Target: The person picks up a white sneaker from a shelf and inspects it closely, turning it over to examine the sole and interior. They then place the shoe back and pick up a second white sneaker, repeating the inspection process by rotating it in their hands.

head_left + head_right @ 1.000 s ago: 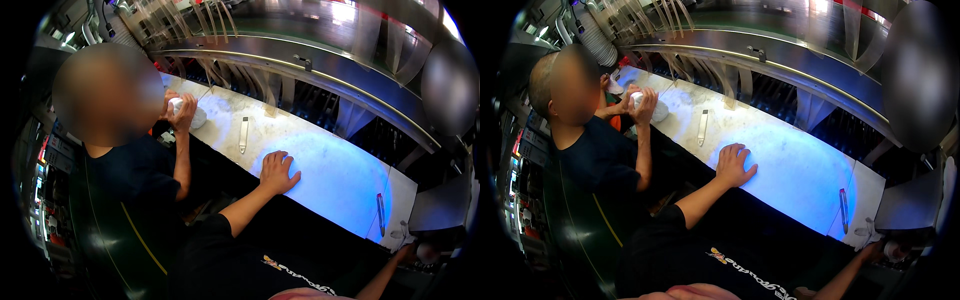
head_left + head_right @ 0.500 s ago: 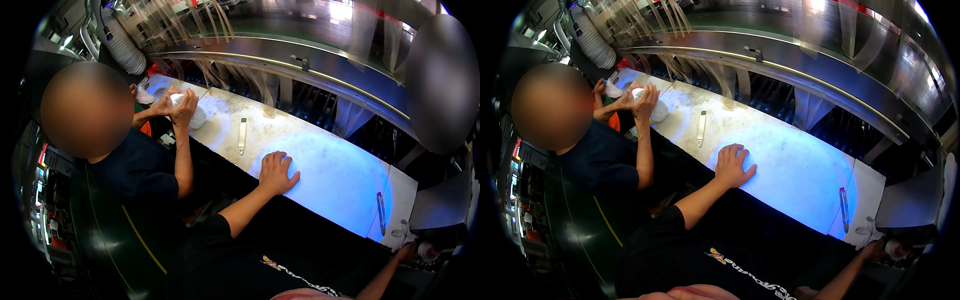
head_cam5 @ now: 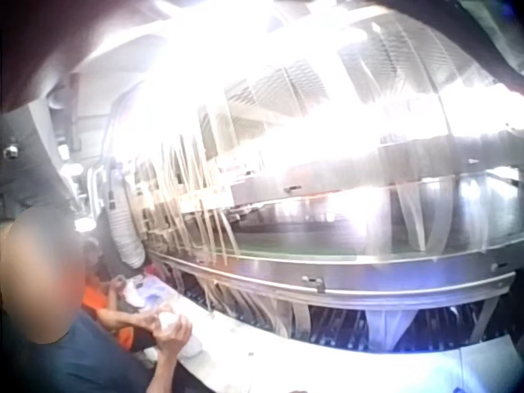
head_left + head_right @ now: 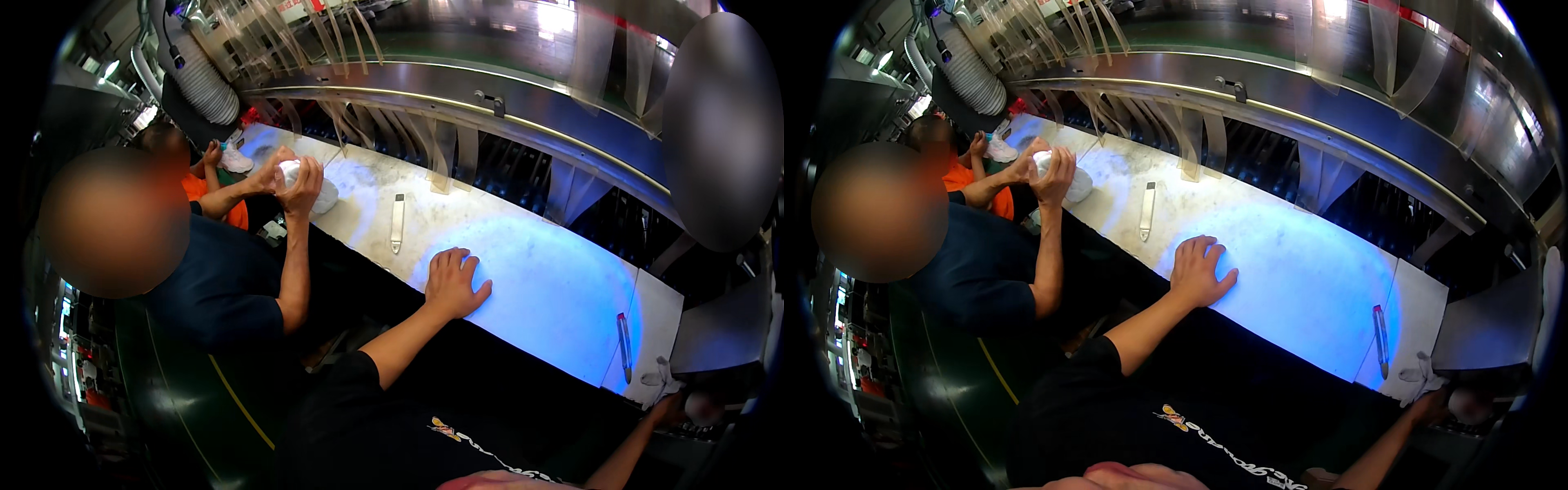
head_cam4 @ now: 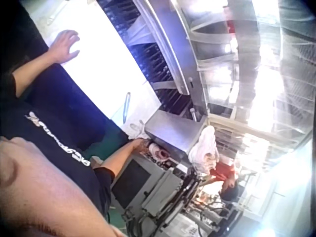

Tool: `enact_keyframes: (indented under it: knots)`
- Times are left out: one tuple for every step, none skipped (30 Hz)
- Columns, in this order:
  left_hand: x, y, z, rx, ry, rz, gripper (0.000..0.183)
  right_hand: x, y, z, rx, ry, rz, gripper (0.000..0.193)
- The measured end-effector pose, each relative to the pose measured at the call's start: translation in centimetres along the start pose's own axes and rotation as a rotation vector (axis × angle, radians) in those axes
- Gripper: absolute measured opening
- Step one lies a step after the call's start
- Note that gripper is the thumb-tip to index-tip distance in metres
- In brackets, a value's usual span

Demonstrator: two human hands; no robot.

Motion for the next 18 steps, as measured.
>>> enact_keyframes:
  knots:
    - [0.1,0.0,0.0,-0.006,-0.008,-0.002,0.049,0.0,0.1,0.0,0.008,-0.002,-0.002,0.075]
    - [0.1,0.0,0.1,-0.011,-0.011,-0.006,0.049,0.0,0.0,0.0,0.010,-0.001,-0.003,0.076]
    - [0.1,-0.1,0.1,-0.016,-0.014,-0.009,0.049,0.1,0.0,0.0,0.007,-0.001,-0.004,0.076]
    - [-0.1,-0.1,0.1,-0.011,-0.007,-0.004,0.049,-0.1,-0.1,0.0,0.006,-0.002,-0.006,0.077]
    - [0.1,-0.1,0.1,-0.006,-0.005,-0.002,0.049,0.0,0.0,-0.2,0.006,-0.001,-0.008,0.077]
    - [0.2,-0.1,0.1,-0.002,-0.003,0.000,0.049,0.0,-0.1,-0.2,0.008,0.002,-0.012,0.078]
    - [0.1,-0.2,0.1,-0.001,-0.005,-0.010,0.049,0.0,-0.2,-0.3,0.009,0.005,-0.015,0.078]
    - [0.0,-0.3,0.1,-0.003,-0.010,-0.016,0.048,0.3,0.0,-0.4,0.014,0.010,-0.015,0.079]
    - [0.0,-0.3,0.1,-0.004,-0.016,-0.021,0.048,0.3,-0.3,-0.2,0.014,0.014,-0.017,0.079]
    - [0.2,-0.3,0.1,0.000,-0.018,-0.022,0.048,0.2,-0.2,-0.4,0.019,0.019,-0.015,0.080]
    - [0.2,-0.3,0.1,0.001,-0.015,-0.022,0.048,0.1,-0.4,-0.3,0.017,0.020,-0.011,0.080]
    - [0.2,-0.3,0.1,0.002,-0.011,-0.021,0.048,0.2,-0.6,-0.3,0.016,0.022,-0.010,0.081]
    - [0.2,-0.4,-0.1,-0.006,-0.024,-0.028,0.047,0.3,-0.6,-0.3,0.020,0.025,-0.008,0.081]
    - [0.2,-0.3,-0.1,-0.012,-0.031,-0.035,0.047,0.2,-0.9,-0.3,0.022,0.026,-0.009,0.082]
    - [0.1,-0.3,-0.1,-0.017,-0.038,-0.043,0.047,0.3,-1.0,-0.4,0.016,0.031,-0.007,0.082]
    - [0.1,-0.3,-0.1,-0.015,-0.038,-0.046,0.047,0.1,-0.8,-0.7,0.025,0.046,0.000,0.083]
    - [0.0,-0.2,0.1,-0.009,-0.041,-0.043,0.047,0.4,-0.8,-0.5,0.021,0.031,-0.005,0.077]
    - [-0.2,-0.1,0.3,-0.003,-0.044,-0.041,0.047,0.3,-0.4,-0.7,0.001,0.042,0.015,0.072]
Point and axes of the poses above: each hand's wrist, its own x-axis towards the middle knuckle, its own z-axis out of the back of the hand, y = z × x, the point moved 7 cm from there along x, towards the middle knuckle, and after that the axes turned 13 degrees about -x, right-handed, at the moved point
